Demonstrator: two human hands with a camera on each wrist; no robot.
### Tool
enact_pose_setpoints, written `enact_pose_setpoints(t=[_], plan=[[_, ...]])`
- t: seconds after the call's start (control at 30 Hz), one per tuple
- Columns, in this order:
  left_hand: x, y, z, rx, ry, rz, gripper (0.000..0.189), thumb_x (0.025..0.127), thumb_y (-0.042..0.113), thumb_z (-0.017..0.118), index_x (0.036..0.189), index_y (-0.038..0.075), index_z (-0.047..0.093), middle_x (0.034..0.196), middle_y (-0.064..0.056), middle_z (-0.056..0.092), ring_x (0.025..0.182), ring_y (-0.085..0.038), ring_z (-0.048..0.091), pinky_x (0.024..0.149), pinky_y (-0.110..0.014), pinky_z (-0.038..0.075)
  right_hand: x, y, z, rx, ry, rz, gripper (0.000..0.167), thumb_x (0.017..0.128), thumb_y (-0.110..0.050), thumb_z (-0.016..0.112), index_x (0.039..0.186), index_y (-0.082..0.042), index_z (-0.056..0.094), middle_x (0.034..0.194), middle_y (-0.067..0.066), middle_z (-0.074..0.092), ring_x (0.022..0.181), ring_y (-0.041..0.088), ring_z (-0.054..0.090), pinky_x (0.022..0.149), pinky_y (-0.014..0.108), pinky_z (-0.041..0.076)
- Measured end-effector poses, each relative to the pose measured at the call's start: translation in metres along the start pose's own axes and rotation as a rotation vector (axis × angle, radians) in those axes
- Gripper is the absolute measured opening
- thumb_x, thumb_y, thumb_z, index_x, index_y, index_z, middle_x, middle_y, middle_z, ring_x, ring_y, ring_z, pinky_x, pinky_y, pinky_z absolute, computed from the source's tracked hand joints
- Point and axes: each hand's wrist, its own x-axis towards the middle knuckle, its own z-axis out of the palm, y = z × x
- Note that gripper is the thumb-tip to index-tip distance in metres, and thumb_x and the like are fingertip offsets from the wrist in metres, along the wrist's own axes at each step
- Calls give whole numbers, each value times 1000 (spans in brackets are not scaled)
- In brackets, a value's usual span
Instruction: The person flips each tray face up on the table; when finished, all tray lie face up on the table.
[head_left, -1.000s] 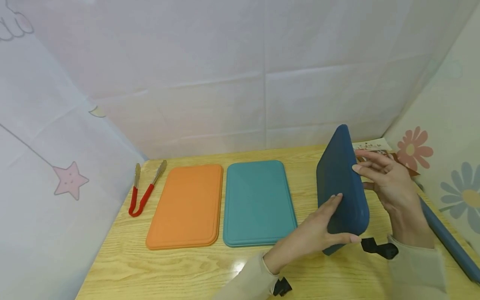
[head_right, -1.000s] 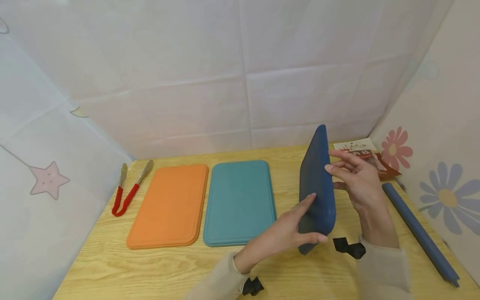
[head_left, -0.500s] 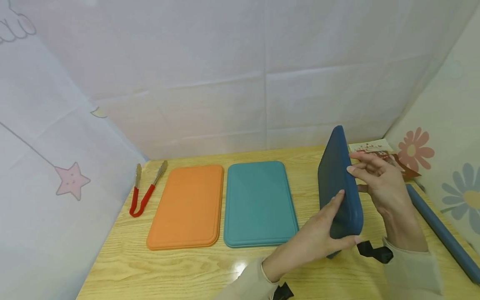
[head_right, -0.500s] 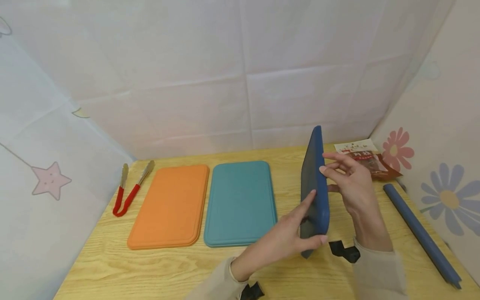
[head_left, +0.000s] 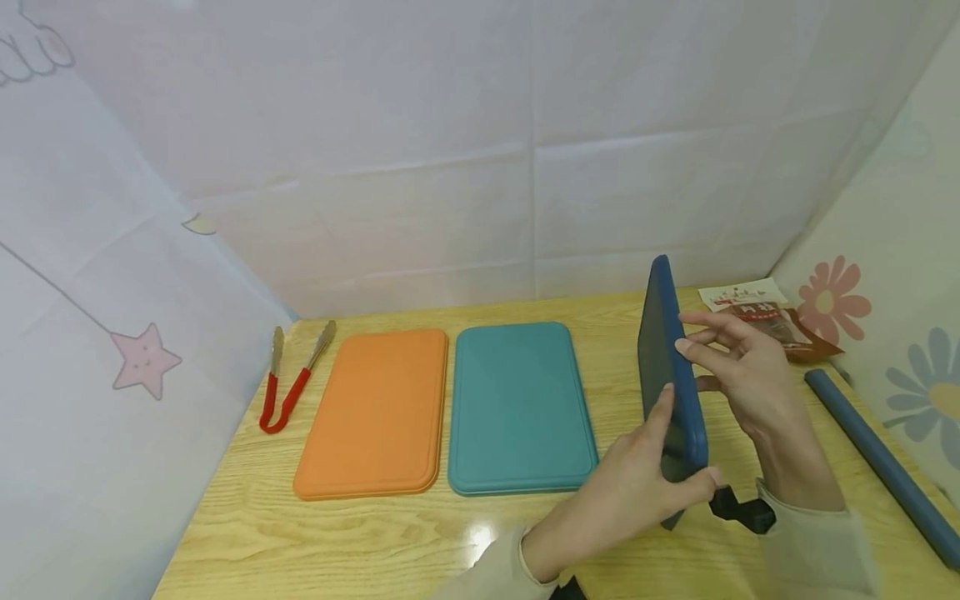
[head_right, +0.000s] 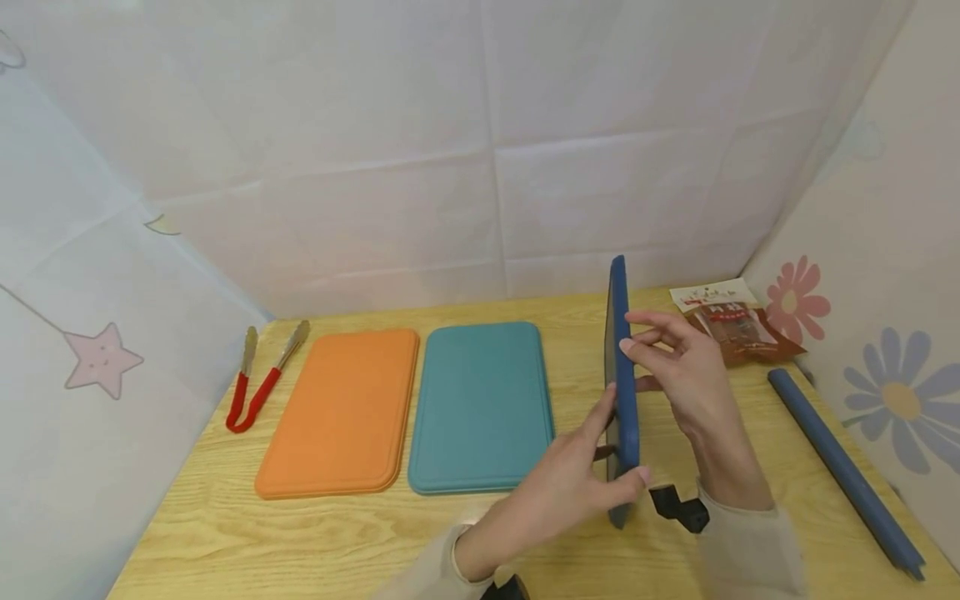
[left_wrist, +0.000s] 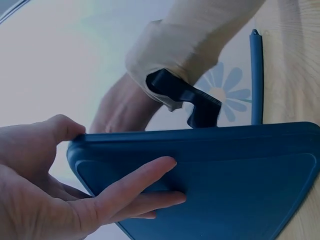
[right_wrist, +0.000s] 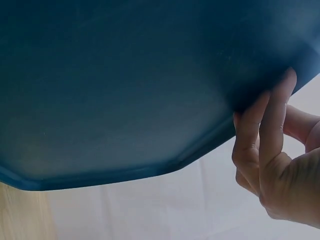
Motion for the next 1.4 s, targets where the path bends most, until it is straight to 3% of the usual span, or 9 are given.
enact_pose_setpoints(t=[0.13,0.3,0.4,0.5,0.63,0.77,0.9,1.0,1.4], plan=[[-4,5,-2,-28,12,-26,84,92,49,58,156,18,12,131,3,55,104,0,57,78,-18,49,2,1,0,22,-59,0,37,93,-13,65,129,-9,59,95,2,57,77,12,60,56,28,56],[-7,9,-5,-41,15,-104,83,93,49,56,156,19,12,141,-1,47,107,-4,57,78,-23,51,13,18,-11,65,-181,41,42,101,-24,52,140,-9,48,103,4,58,86,12,64,64,31,58],[-7,9,-7,-69,33,-125,81,93,42,58,156,19,12,110,3,63,72,-1,60,56,-21,49,22,37,-19,-122,-232,108,53,103,-34,45,146,-6,38,115,10,56,93,12,64,73,34,58],[-7,7,-8,-98,66,-127,80,92,32,59,156,19,12,68,7,53,38,-3,37,34,-20,33,30,59,-25,-278,-319,212,61,103,-38,42,150,-2,28,128,23,51,105,24,63,82,41,56],[-5,4,-11,-80,110,-116,79,93,23,59,156,17,13,60,8,45,30,-3,28,30,-17,26,33,80,-26,-351,-463,321,68,103,-41,43,152,0,21,142,32,38,123,45,48,85,51,53],[0,-2,-18,-88,155,-128,73,93,22,58,155,15,20,49,7,44,28,-5,26,29,-16,24,33,83,-23,-408,-521,327,73,100,-46,47,152,-1,22,150,31,27,130,51,36,83,54,52],[6,-7,-26,-147,190,-161,66,95,26,57,153,14,28,81,1,70,31,-3,41,33,-19,34,34,82,-21,-423,-546,328,73,100,-45,47,153,-1,21,152,32,20,130,54,33,80,56,53],[11,-14,-28,-210,185,-171,65,96,25,57,153,12,27,120,-8,64,43,-6,58,43,-22,48,34,82,-20,-411,-554,352,74,101,-44,47,153,0,19,152,33,15,131,56,28,79,56,53],[28,-46,-38,-281,190,-155,67,95,13,57,152,4,23,126,-17,61,66,-12,69,59,-23,54,37,87,-19,-446,-572,412,78,100,-44,49,152,4,17,152,36,9,131,60,21,79,55,53]])
